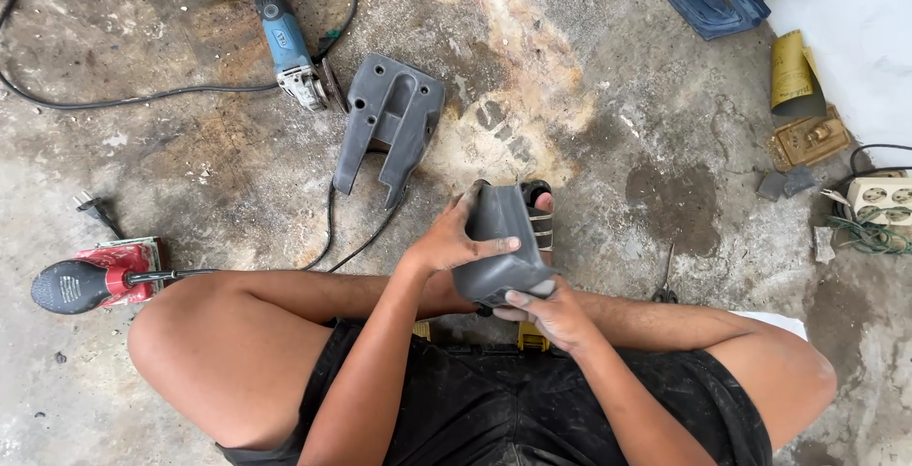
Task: The person sits on the floor and sands a gray plastic object using a sanding block. They hold the object with one hand and rub the sanding block against its surfaces and edges, rotating it to work on different sides.
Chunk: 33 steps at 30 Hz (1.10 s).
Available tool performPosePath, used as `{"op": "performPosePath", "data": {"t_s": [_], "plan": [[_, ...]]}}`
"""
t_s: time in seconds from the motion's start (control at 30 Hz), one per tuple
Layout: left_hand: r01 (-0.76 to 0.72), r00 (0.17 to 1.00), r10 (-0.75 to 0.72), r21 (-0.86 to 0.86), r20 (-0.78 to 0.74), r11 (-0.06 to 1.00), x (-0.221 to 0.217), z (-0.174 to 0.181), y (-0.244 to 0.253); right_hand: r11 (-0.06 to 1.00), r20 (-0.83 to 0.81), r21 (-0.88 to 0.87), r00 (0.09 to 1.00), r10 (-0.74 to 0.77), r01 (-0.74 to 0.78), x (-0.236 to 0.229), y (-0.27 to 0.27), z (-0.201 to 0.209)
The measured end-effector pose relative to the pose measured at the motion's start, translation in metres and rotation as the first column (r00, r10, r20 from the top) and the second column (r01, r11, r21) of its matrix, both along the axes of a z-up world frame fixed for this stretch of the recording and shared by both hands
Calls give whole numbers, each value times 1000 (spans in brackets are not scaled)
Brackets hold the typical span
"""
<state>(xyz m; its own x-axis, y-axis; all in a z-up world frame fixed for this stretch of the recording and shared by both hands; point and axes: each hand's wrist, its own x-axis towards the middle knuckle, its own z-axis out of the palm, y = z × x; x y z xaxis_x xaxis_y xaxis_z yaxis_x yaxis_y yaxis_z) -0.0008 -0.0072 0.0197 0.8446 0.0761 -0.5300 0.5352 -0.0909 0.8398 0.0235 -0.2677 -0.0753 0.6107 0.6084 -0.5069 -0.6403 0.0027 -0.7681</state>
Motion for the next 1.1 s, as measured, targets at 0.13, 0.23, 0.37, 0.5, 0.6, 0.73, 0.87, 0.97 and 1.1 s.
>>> {"op": "performPosePath", "data": {"t_s": [0.13,0.23,0.37,0.5,0.6,0.73,0.87,0.97,1.1], "plan": [[116,992,-111,90,-58,989,-8,9,1,996,-169,-92,985,-26,10,-7,9,18],[204,975,-196,81,-101,976,-13,3,-10,975,-228,-192,971,70,-115,-11,10,34],[296,950,-279,127,-138,947,-13,-18,-25,937,-208,-311,973,98,-161,-13,5,41],[356,929,-324,183,-182,916,-17,-20,-32,927,-214,-339,973,89,-159,-11,1,41],[265,958,-240,162,-156,951,-22,5,-28,951,-216,-299,976,15,-81,-10,10,61],[-36,972,70,153,-226,988,-31,-35,-30,976,-184,-214,979,-86,46,-3,4,32],[-359,865,286,-112,-413,926,-36,-19,-19,986,-214,-82,964,-158,143,-13,32,68],[-603,782,450,-339,-432,722,-26,-13,-21,987,-258,-103,956,-143,120,-22,42,75],[-620,758,553,-119,-346,775,-20,-62,-23,954,-242,-286,970,16,-87,-25,26,40]]}}
